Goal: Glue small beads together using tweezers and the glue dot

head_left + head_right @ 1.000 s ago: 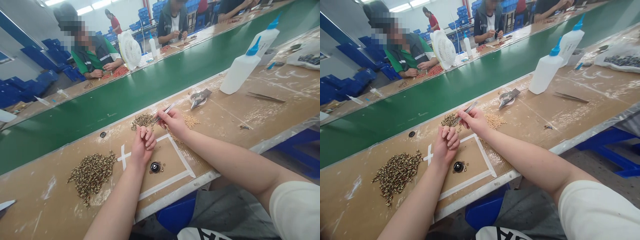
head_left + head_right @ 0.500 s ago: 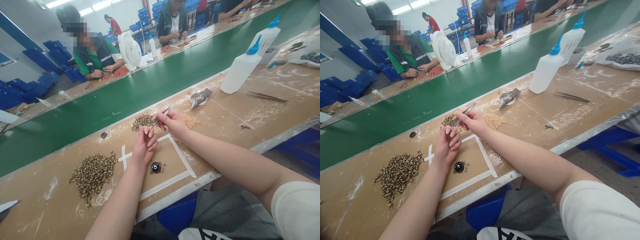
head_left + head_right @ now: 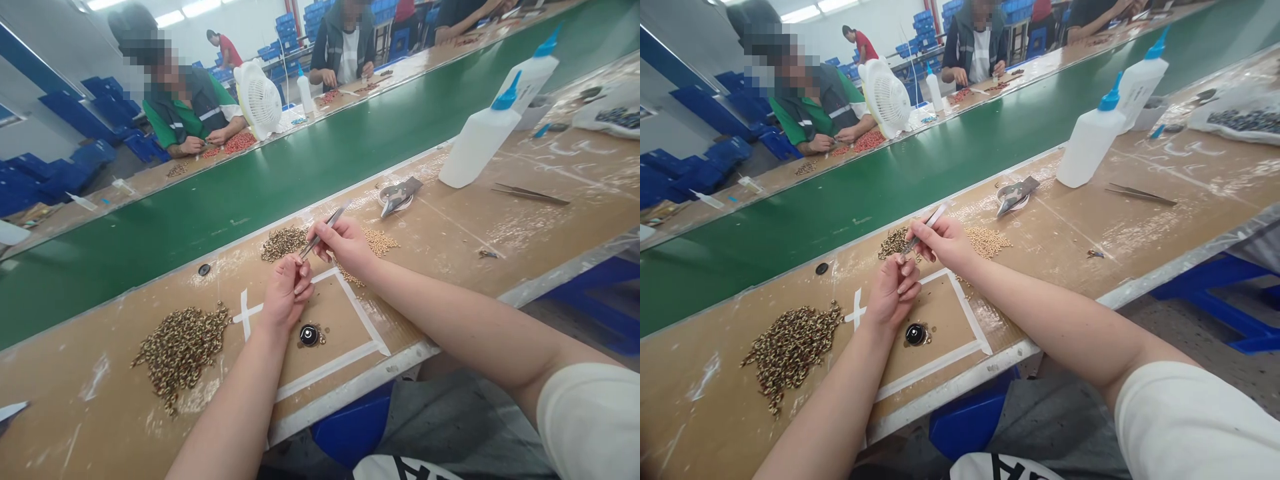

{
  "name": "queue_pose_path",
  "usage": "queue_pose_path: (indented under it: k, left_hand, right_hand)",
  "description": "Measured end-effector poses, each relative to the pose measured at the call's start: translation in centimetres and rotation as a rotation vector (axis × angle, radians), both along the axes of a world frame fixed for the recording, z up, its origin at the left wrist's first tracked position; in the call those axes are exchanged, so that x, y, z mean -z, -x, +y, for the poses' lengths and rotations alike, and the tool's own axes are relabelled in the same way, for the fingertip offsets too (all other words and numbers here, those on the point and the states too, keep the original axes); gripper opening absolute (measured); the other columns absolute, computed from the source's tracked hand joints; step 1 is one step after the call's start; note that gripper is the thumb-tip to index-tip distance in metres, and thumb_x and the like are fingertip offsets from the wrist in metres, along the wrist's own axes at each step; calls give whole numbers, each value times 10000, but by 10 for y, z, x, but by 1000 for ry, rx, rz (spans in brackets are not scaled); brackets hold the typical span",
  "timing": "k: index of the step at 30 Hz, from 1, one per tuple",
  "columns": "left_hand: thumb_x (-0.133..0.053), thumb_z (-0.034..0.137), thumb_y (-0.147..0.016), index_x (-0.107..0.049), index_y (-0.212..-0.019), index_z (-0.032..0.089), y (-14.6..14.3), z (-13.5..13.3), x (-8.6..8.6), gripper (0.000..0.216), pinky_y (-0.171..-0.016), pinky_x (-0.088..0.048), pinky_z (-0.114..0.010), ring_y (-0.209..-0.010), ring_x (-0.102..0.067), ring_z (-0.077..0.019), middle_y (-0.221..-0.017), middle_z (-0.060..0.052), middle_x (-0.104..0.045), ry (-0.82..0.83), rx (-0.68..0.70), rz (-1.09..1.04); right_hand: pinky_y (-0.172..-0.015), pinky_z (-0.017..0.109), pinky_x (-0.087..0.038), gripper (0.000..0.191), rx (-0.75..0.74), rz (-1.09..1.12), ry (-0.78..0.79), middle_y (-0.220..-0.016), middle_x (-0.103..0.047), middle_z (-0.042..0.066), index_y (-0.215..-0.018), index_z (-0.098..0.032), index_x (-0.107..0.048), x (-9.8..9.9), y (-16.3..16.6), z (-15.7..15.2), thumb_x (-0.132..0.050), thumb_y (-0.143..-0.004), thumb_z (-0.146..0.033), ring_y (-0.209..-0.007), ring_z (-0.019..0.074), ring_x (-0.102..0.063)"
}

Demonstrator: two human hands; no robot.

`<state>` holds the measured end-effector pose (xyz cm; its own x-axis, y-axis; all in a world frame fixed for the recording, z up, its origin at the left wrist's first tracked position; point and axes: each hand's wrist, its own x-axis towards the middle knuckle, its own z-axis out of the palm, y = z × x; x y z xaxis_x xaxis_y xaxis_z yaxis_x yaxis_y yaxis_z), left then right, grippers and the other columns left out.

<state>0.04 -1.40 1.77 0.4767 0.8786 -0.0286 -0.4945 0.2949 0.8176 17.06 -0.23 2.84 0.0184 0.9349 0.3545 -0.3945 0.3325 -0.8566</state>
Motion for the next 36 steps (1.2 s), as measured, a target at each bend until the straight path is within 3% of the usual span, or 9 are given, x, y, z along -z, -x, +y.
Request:
queue_pose_path:
  k: [9, 28, 36]
  left_hand:
    - [-937, 553, -792, -614, -814, 166, 2, 1, 0, 504, -403, -270, -87, -445, -270, -6, -665, 66, -502, -24, 113, 84]
    - [-960, 540, -768, -623, -803, 160, -1, 2, -2, 509, -397, -271, -98, -425, -295, -5, -637, 70, -505, -25, 134, 154]
    - [-904, 591, -817, -663, -846, 161, -4, 3, -1, 494, -355, -250, -91, -418, -344, -10, -686, 46, -567, 31, 65, 123]
  right_hand:
    - [-385, 199, -368, 562, -169, 27, 36, -529, -597, -51, -779, -184, -694, -1, -3, 6, -812, -848, -729, -408, 53, -509]
    - [-375, 208, -327, 558, -161, -79, -9, -506, -561, -61, -752, -193, -668, 0, -6, 6, -761, -898, -724, -390, 50, -472]
    - [-375, 219, -318, 559, -94, -15, 7, -503, -538, -63, -755, -203, -652, 2, -7, 9, -761, -892, -734, -394, 58, -454]
